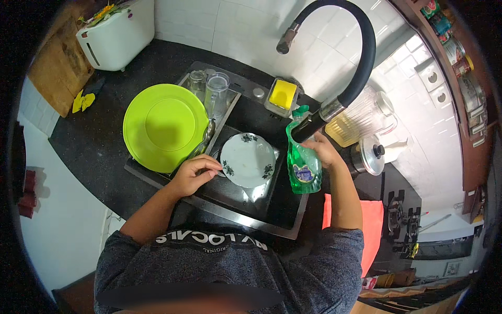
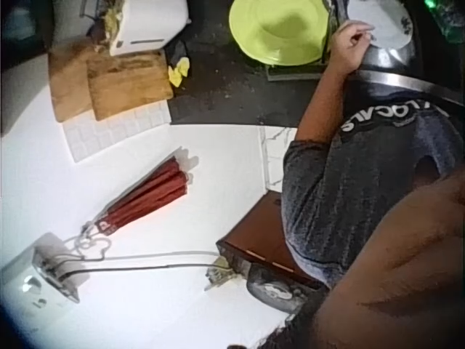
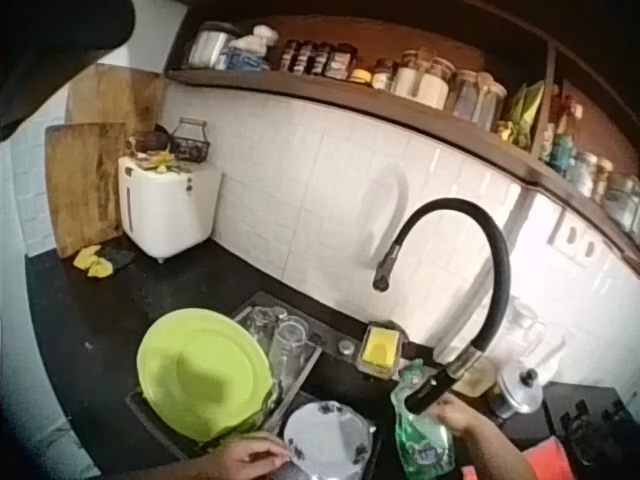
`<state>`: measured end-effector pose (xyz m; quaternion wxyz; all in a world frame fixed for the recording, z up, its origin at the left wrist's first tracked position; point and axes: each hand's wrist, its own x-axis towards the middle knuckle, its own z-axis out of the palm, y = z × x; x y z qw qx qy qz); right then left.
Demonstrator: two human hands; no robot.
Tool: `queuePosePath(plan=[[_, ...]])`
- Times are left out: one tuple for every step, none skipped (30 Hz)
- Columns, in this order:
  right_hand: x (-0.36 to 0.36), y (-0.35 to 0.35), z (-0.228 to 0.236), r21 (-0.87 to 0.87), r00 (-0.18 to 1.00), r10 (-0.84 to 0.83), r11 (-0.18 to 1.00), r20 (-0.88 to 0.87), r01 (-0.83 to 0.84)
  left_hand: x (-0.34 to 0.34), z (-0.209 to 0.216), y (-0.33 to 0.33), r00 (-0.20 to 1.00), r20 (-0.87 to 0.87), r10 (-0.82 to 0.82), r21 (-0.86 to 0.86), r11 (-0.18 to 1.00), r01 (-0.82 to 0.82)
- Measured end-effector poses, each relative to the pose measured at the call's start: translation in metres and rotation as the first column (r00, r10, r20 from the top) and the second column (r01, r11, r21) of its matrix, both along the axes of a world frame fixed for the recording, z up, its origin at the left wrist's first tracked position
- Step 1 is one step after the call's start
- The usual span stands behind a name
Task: Wiping a water dispenser and washing various dishes in a kitchen sink.
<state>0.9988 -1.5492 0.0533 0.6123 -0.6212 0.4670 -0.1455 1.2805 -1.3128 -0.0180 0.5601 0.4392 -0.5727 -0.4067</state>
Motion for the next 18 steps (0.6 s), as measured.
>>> queuePosePath(plan=[[0.000, -0.002, -0.002, 0.026, 1.000, 0.000, 1.000, 0.001, 0.000, 0.000, 0.000, 0.000, 1.000, 0.002, -0.012, -0.007, 1.000, 0.012], [0.001, -0.005, -0.003, 0.025, 1.000, 0.003, 1.000, -0.002, -0.003, 0.000, 0.000, 0.000, 1.000, -0.001, -0.008, -0.008, 1.000, 0.008], [0.002, -0.007, -0.004, 0.036, 1.000, -0.013, 0.999, -0.014, 0.014, 0.000, 0.001, 0.000, 1.000, 0.011, -0.012, -0.020, 1.000, 0.012], [0.002, -0.009, -0.005, 0.047, 0.999, -0.030, 0.998, -0.027, 0.031, 0.000, 0.001, 0.000, 1.000, 0.022, -0.017, -0.033, 0.999, 0.017], [0.000, -0.014, -0.007, 0.046, 0.999, -0.029, 0.999, -0.028, 0.030, 0.000, 0.001, 0.000, 1.000, 0.021, -0.015, -0.034, 0.999, 0.015], [-0.001, -0.019, -0.009, 0.055, 0.999, 0.000, 0.998, -0.035, 0.002, 0.000, 0.001, 0.000, 1.000, 0.028, -0.010, -0.045, 0.999, 0.011], [-0.002, -0.023, -0.010, 0.064, 0.999, 0.029, 0.998, -0.042, -0.026, 0.000, 0.001, 0.000, 0.999, 0.034, -0.005, -0.056, 0.998, 0.006], [-0.001, -0.024, -0.010, 0.064, 0.999, 0.032, 0.998, -0.043, -0.029, 0.000, 0.000, 0.000, 0.999, 0.033, -0.002, -0.056, 0.998, 0.004], [0.001, -0.025, -0.009, 0.023, 0.998, 0.047, 0.999, -0.032, -0.046, 0.000, 0.000, 0.000, 1.000, 0.026, -0.006, -0.054, 0.999, 0.007], [0.003, -0.026, -0.009, -0.017, 0.998, 0.062, 0.998, -0.022, -0.062, 0.000, 0.000, 0.000, 1.000, 0.019, -0.010, -0.052, 0.999, 0.011], [0.000, -0.030, -0.013, -0.018, 0.998, 0.062, 0.998, -0.023, -0.063, 0.000, 0.000, 0.000, 1.000, 0.018, -0.009, -0.052, 0.999, 0.010], [-0.004, -0.036, -0.019, -0.034, 0.998, 0.060, 0.998, -0.015, -0.060, -0.001, 0.001, -0.001, 1.000, 0.015, -0.014, -0.054, 0.998, 0.015], [-0.010, -0.042, -0.023, -0.050, 0.998, 0.057, 0.997, -0.007, -0.058, -0.001, 0.001, -0.002, 1.000, 0.012, -0.020, -0.056, 0.998, 0.020], [-0.009, -0.045, -0.022, -0.049, 0.998, 0.059, 0.997, -0.009, -0.060, -0.001, 0.001, -0.002, 1.000, 0.010, -0.017, -0.056, 0.998, 0.018], [-0.009, -0.048, -0.020, -0.009, 0.997, 0.071, 0.997, -0.029, -0.071, -0.001, 0.001, -0.001, 1.000, 0.007, -0.017, -0.051, 0.999, 0.017], [-0.010, -0.049, -0.019, 0.031, 0.995, 0.083, 0.996, -0.050, -0.081, -0.001, 0.001, -0.001, 1.000, 0.003, -0.017, -0.046, 0.999, 0.017], [-0.004, -0.046, -0.014, 0.033, 0.995, 0.088, 0.996, -0.051, -0.086, 0.000, 0.000, -0.001, 1.000, 0.001, -0.012, -0.043, 0.999, 0.012], [0.004, -0.038, -0.002, 0.046, 0.995, 0.094, 0.995, -0.036, -0.092, 0.001, 0.001, 0.000, 1.000, 0.008, -0.013, -0.043, 0.999, 0.013]])
